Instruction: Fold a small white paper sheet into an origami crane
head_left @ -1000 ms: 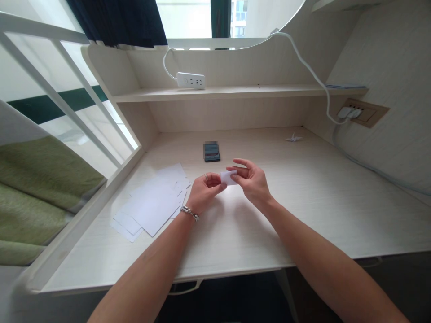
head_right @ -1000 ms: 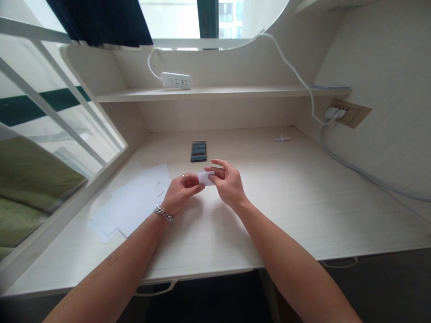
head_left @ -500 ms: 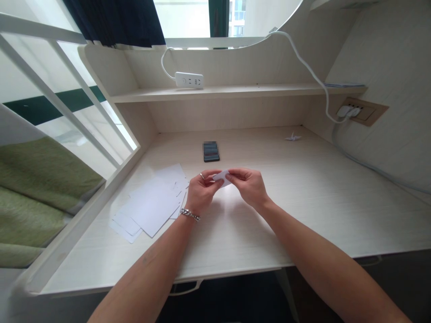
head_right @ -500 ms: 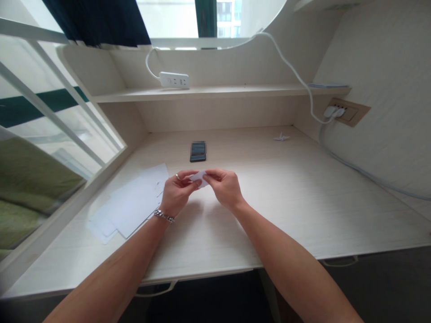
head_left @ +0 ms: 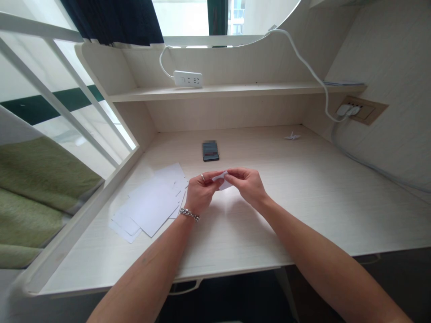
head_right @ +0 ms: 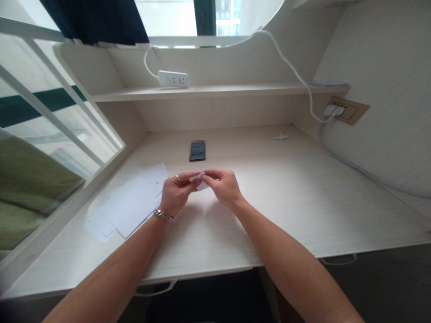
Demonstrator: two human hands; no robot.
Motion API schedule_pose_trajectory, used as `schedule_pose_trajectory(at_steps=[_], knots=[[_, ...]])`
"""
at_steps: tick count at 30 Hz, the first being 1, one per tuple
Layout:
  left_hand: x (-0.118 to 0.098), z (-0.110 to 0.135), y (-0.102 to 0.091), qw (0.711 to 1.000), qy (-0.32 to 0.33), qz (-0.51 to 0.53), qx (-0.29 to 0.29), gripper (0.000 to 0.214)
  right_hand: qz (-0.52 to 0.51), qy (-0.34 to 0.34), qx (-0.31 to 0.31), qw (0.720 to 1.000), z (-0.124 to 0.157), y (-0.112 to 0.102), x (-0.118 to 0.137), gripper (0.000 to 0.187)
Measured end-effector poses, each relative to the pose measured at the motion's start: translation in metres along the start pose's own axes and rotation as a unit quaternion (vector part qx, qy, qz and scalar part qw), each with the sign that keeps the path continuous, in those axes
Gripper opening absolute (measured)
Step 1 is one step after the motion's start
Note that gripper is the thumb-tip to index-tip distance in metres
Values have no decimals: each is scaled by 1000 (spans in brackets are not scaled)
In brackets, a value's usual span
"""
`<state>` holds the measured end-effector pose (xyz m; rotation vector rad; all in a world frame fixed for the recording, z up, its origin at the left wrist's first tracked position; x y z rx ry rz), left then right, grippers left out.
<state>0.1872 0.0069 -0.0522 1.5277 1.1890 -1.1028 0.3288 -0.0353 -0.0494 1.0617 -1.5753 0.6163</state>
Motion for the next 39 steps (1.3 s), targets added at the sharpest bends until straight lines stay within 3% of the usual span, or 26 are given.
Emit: schedule_pose_trajectory(at_steps=[7, 12, 18, 26, 29, 33, 39], knots=[[5, 1, 3, 999, -45, 0, 20, 48, -7, 45, -16, 999, -2, -3, -4, 27], [11, 1, 3, 993, -115, 31, 23, 51, -22, 84, -34, 996, -2, -4, -7, 31], [18, 2, 3, 982, -183, 54, 10, 42, -39, 123, -49, 990, -1, -3, -12, 33], [21, 2, 6, 981, -188, 41, 37, 50, -51, 162, -64, 984, -2, -8, -13, 30], [19, 4, 10, 982, -175, 12, 73, 44, -51, 162, -64, 983, -3, -10, -12, 28], [16, 6, 9, 984, -163, 2, 72, 38, -42, 161, -58, 984, -3, -10, -12, 28], [20, 8, 11, 977, -187, -17, 105, 34, -35, 146, -47, 988, -3, -8, -12, 32]])
Point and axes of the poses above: each hand's wrist, its own z-axis away from the middle knuckle, its own y-axis out of the palm, x = y × z, the point moved 7 cm from there along -z, towards the middle knuckle, and after that the axes turned 13 degrees about -x, right-handed, at the moved point
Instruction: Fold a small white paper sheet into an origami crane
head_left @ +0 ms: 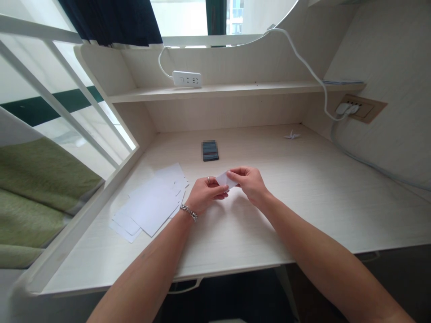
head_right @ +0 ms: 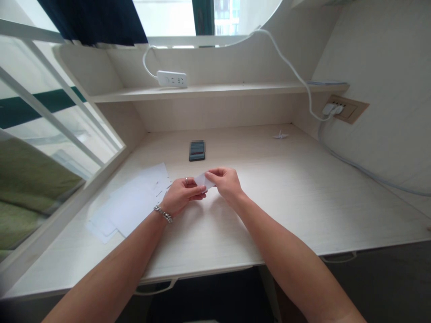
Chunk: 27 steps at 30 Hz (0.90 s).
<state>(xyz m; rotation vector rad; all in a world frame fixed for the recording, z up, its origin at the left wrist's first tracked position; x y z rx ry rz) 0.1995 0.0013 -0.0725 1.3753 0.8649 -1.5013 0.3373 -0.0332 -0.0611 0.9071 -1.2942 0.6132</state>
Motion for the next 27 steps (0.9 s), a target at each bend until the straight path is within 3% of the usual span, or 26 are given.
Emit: schedule_pose_trajectory(at_steps=[4, 10, 14, 21, 27], knots=[[-2, -1, -1, 1000, 17, -4, -10, 35, -3, -1, 12, 1000, 1, 1, 1, 35], [-7, -4, -7, 996, 60, 14, -70, 38, 41, 34, 52, 997, 4, 4, -2, 37], [-9, -4, -9, 992, 75, 34, -100, 39, 62, 7, 65, 996, 3, 6, -4, 31], [-13, -2, -6, 990, 84, 22, -108, 36, 38, -12, 41, 998, 1, 4, 2, 37], [-13, -2, -13, 987, 72, 1, -141, 34, 16, -52, -62, 997, -13, -19, 12, 37]])
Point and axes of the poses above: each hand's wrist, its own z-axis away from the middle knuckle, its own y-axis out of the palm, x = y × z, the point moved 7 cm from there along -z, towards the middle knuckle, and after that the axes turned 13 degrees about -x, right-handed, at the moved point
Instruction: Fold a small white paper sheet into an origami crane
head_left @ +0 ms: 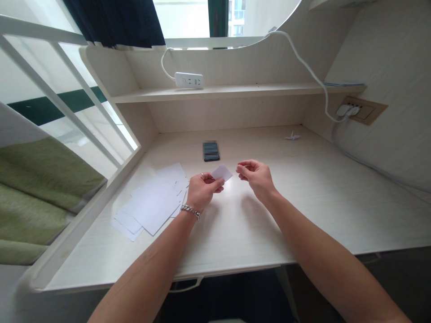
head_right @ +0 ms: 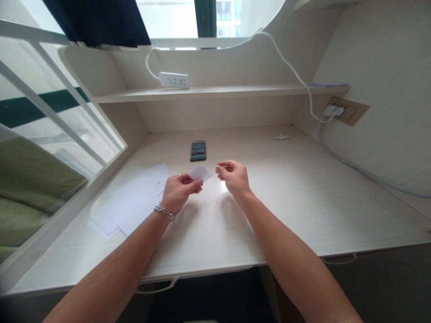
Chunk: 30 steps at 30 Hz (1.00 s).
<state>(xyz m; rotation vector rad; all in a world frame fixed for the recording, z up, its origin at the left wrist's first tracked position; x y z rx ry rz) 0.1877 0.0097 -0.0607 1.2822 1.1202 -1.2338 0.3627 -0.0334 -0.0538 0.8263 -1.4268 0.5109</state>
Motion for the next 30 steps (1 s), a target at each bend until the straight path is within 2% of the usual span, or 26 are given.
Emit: schedule_pose_trajectory(at_steps=[2, 5, 6, 11, 15, 19, 22, 25, 30], knots=[[1, 0, -1, 1000, -4, 2, -3, 35, 15, 21, 26, 999, 1, 3, -4, 38], [2, 0, 1, 1000, -10, 12, 14, 38, 54, 49, 149, 986, 14, 23, -14, 36], [3, 0, 2, 999, -13, 16, 25, 39, 61, 39, 156, 985, 16, 26, -16, 35], [7, 3, 9, 996, -25, 4, 87, 43, 108, 14, 145, 983, 16, 24, -23, 32], [7, 4, 7, 996, -27, -26, 86, 42, 105, 28, 165, 980, 16, 24, -23, 29], [4, 4, 5, 996, -28, -12, 79, 41, 83, 6, 162, 983, 16, 24, -17, 29], [2, 0, 1, 999, -11, 10, 52, 39, 70, 9, 166, 984, 18, 25, -14, 29], [3, -3, 0, 998, 17, 1, 56, 35, 69, 7, 169, 983, 20, 26, -11, 30], [1, -1, 2, 994, 86, -34, 59, 25, 28, -67, 140, 987, 16, 24, -7, 28]])
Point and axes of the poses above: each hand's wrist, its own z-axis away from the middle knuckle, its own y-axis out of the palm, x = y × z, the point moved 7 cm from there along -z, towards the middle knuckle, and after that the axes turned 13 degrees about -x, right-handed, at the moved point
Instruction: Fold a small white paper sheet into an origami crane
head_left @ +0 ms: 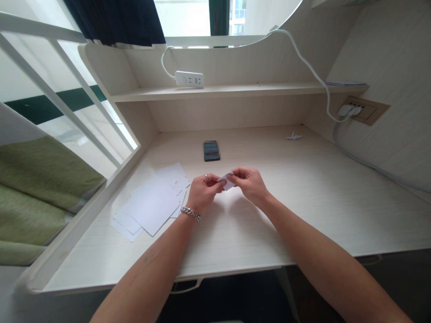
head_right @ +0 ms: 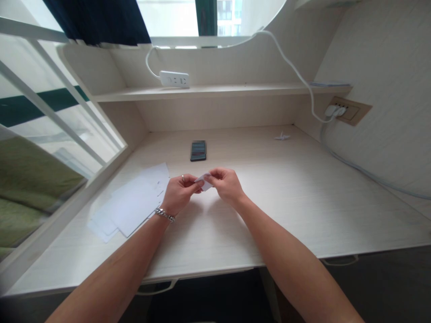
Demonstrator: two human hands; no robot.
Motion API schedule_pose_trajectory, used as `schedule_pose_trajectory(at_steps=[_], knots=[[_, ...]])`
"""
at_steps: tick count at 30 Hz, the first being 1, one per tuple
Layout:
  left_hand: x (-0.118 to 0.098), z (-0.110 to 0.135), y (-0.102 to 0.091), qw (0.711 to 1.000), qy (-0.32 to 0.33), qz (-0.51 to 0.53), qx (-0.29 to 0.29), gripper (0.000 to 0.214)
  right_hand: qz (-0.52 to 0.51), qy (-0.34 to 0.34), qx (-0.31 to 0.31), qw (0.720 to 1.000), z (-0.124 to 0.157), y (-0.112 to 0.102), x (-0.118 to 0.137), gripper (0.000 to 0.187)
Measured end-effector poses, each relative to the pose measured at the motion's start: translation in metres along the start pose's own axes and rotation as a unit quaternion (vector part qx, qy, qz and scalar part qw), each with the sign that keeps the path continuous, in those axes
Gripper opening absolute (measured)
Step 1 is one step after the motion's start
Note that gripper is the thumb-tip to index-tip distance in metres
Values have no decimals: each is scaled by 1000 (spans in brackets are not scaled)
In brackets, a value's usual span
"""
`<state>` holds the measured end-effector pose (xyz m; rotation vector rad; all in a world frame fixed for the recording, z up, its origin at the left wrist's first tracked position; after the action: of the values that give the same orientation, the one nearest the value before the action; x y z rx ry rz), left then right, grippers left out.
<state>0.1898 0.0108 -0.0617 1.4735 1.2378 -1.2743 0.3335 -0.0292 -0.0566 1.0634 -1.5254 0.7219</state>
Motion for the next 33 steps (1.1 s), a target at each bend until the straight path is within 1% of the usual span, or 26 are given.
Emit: schedule_pose_trajectory(at_steps=[4, 7, 9, 13, 16, 18, 21, 23, 25, 30, 33], knots=[[-3, 1, -1, 1000, 28, -7, -12, 21, -26, -22, 1, 999, -1, 0, 0, 27], [-5, 2, -2, 999, 38, -14, -23, 19, -40, -19, -2, 999, 1, 1, 4, 26], [-6, 2, -2, 999, 35, -21, -20, 19, -42, -8, -13, 999, 2, 0, 6, 26], [-4, 2, 1, 1000, -5, -17, 7, 25, -54, 34, -29, 998, 2, -1, 5, 29], [0, 3, 4, 999, -48, 5, 26, 34, -51, 51, -40, 997, 1, -2, 2, 31], [1, 3, 6, 997, -62, 17, 34, 40, -49, 74, -51, 995, 1, -2, -1, 33], [1, 3, 6, 997, -72, 30, 28, 49, -61, 123, -68, 988, 2, -4, -5, 36], [0, 3, 5, 995, -81, 48, 15, 51, -70, 146, -79, 984, 2, -6, -7, 37], [-1, 4, 5, 995, -83, 59, 18, 49, -76, 156, -84, 981, 2, -8, -7, 37], [-3, 9, 14, 996, -39, -1, 82, 37, -88, 145, -74, 983, 2, -6, -5, 37], [-1, 7, 12, 997, -40, -8, 65, 35, -81, 150, -58, 984, 4, -5, -4, 38]])
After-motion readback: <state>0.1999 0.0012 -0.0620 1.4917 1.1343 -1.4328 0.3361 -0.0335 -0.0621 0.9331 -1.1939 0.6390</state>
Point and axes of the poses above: each hand's wrist, its own z-axis away from the middle knuckle, its own y-axis out of the palm, x = y × z, the point moved 7 cm from there along -z, towards the middle knuckle, and after that the axes turned 13 degrees about -x, right-handed, at the moved point
